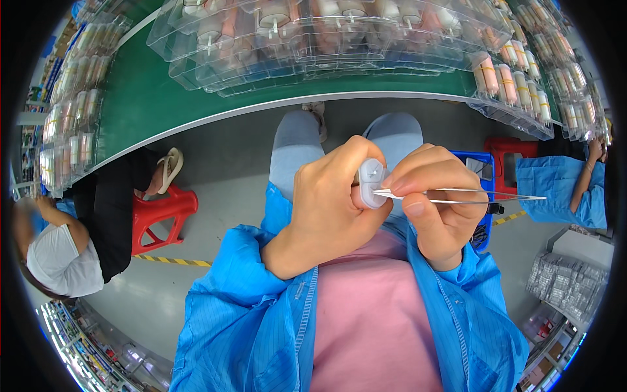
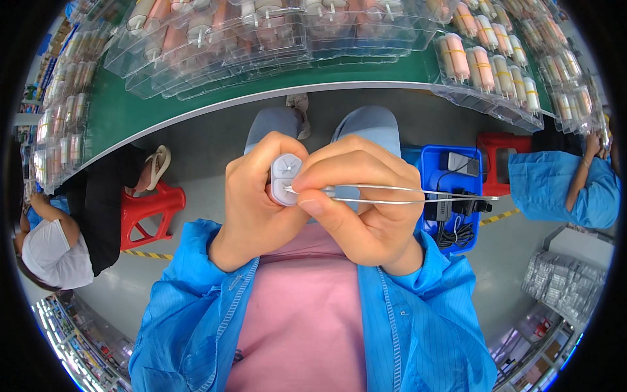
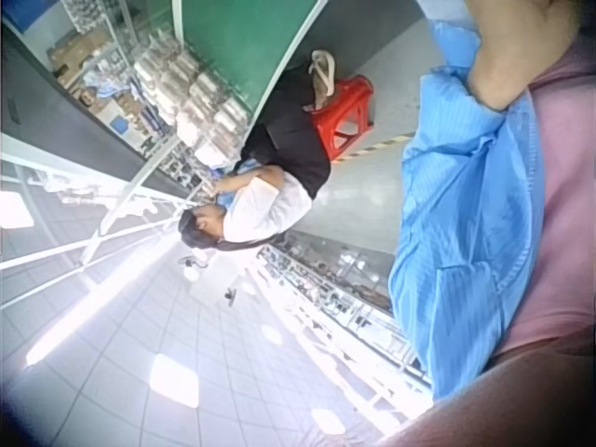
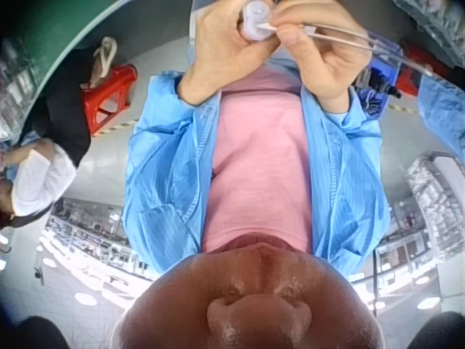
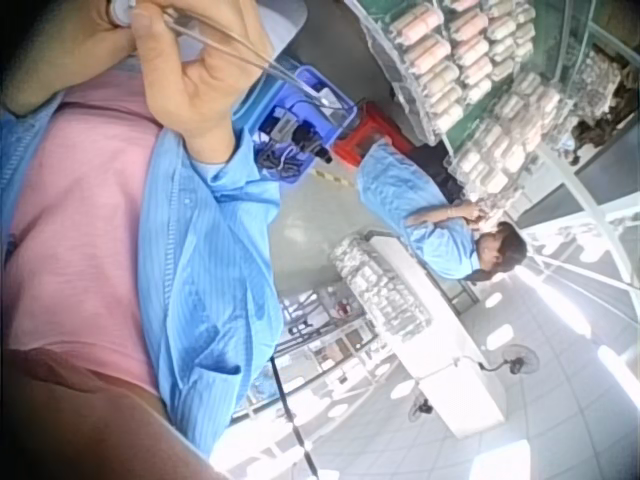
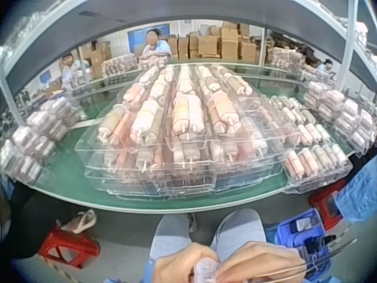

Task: Assembling small white cylindrical units using tweezers and manual tools on a factory production line.

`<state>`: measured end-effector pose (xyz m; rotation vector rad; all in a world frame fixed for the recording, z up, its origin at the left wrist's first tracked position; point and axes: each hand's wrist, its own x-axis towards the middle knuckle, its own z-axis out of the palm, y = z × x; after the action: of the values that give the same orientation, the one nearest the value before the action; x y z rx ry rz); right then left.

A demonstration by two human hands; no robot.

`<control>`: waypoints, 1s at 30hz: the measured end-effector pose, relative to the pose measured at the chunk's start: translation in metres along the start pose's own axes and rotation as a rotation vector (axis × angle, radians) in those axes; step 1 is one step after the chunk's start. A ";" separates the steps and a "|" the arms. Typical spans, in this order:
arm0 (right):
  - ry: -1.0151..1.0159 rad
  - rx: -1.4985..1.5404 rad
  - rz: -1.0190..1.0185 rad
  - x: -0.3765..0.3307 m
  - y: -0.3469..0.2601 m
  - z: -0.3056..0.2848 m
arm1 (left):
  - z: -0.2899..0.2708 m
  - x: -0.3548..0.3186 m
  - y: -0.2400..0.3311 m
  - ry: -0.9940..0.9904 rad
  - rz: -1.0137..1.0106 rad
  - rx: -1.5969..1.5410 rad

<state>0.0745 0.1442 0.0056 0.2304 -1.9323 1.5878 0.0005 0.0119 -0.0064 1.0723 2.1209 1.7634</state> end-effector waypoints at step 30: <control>-0.055 -0.040 0.074 0.006 -0.011 -0.002 | -0.001 -0.003 -0.005 -0.022 0.100 0.127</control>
<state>0.0759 0.1442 0.0187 0.1902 -2.0341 1.6042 -0.0002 0.0093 -0.0113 1.2445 2.2282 1.6693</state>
